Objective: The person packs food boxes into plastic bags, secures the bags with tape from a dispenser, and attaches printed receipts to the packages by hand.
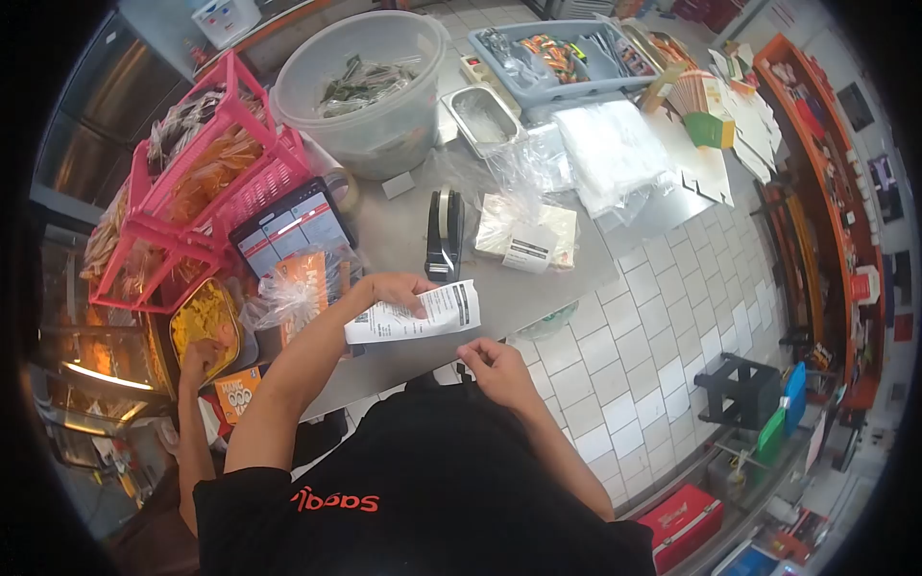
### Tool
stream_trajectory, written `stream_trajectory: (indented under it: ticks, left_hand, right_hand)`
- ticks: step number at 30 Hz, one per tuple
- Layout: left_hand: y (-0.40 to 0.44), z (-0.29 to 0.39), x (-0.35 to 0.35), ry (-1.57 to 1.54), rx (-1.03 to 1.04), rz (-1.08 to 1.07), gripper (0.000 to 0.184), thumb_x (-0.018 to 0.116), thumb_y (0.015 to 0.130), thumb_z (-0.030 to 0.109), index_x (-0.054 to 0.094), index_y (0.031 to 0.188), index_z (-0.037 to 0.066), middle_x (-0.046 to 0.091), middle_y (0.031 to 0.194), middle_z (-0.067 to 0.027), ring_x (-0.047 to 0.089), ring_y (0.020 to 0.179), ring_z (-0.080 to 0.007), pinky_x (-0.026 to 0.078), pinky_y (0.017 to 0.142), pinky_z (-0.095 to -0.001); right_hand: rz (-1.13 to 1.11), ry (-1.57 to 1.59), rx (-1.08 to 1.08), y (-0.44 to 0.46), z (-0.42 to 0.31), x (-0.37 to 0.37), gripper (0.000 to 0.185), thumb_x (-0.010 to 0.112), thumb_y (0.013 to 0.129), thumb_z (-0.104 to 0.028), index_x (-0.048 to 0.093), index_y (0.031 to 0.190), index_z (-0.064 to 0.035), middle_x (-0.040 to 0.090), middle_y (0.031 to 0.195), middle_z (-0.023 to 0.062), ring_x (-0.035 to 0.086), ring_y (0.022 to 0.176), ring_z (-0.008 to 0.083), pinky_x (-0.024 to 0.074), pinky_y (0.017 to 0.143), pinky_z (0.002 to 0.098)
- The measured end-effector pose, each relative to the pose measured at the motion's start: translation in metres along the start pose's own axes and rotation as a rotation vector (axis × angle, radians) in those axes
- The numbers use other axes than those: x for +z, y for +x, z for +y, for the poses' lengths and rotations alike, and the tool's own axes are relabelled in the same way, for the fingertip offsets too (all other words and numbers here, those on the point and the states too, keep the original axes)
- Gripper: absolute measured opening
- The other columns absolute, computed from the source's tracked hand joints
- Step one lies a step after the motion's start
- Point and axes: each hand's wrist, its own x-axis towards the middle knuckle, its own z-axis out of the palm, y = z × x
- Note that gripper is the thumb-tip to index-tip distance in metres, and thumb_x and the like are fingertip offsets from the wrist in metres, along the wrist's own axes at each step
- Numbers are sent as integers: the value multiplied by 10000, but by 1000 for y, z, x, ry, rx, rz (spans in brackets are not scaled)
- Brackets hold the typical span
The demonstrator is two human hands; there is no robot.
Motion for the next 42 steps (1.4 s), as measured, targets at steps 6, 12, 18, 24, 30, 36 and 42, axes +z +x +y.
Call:
stream_trajectory:
  ticks: [6,12,18,24,30,36,42]
  left_hand:
    - [-6,0,-2,-114,-17,-1,601,674,843,107,458,1391,-17,612,1272,-103,618,1094,-161,495,934,-293]
    - [-6,3,9,-131,-18,353,403,607,943,408,641,1146,62,651,1109,-50,608,990,-147,497,855,-332]
    - [32,-37,8,149,-55,871,268,679,888,308,693,905,41,674,797,-45,643,705,-149,546,660,-300]
    - [-35,14,120,258,325,1050,299,713,863,286,689,930,-4,652,767,-43,618,694,-122,516,632,-274]
    - [-126,-92,171,-104,928,1496,202,667,919,157,696,1035,-5,654,847,-23,564,691,-70,464,641,-210]
    - [-195,-139,160,-237,1205,1939,214,658,932,165,700,1057,-3,625,831,-4,506,708,-54,421,653,-204]
    - [-196,-153,136,-165,1081,1987,236,676,922,203,711,1032,-2,626,833,-9,509,731,-57,403,668,-195]
  right_hand:
    - [70,-91,4,-2,11,29,268,627,930,-277,659,884,-15,548,586,15,467,553,75,385,533,273]
    - [-58,-163,50,-34,19,58,295,626,912,-302,662,836,-19,540,567,38,478,535,115,398,536,311]
    - [-26,-343,123,-18,51,60,296,661,871,-319,690,893,-25,646,681,124,618,624,177,475,606,328]
    - [-182,-438,48,-27,19,16,262,666,881,-286,692,895,-26,649,678,82,586,606,154,468,587,318]
    - [-410,-579,-149,-2,-55,38,228,661,893,-260,690,873,-34,640,687,69,568,592,154,452,575,311]
    - [-385,-770,-636,20,-109,128,196,651,878,-234,677,856,-42,645,752,100,601,628,252,468,601,362]
    - [-278,-841,-582,43,-96,151,214,611,894,-241,657,860,-35,648,804,121,614,688,285,470,639,391]
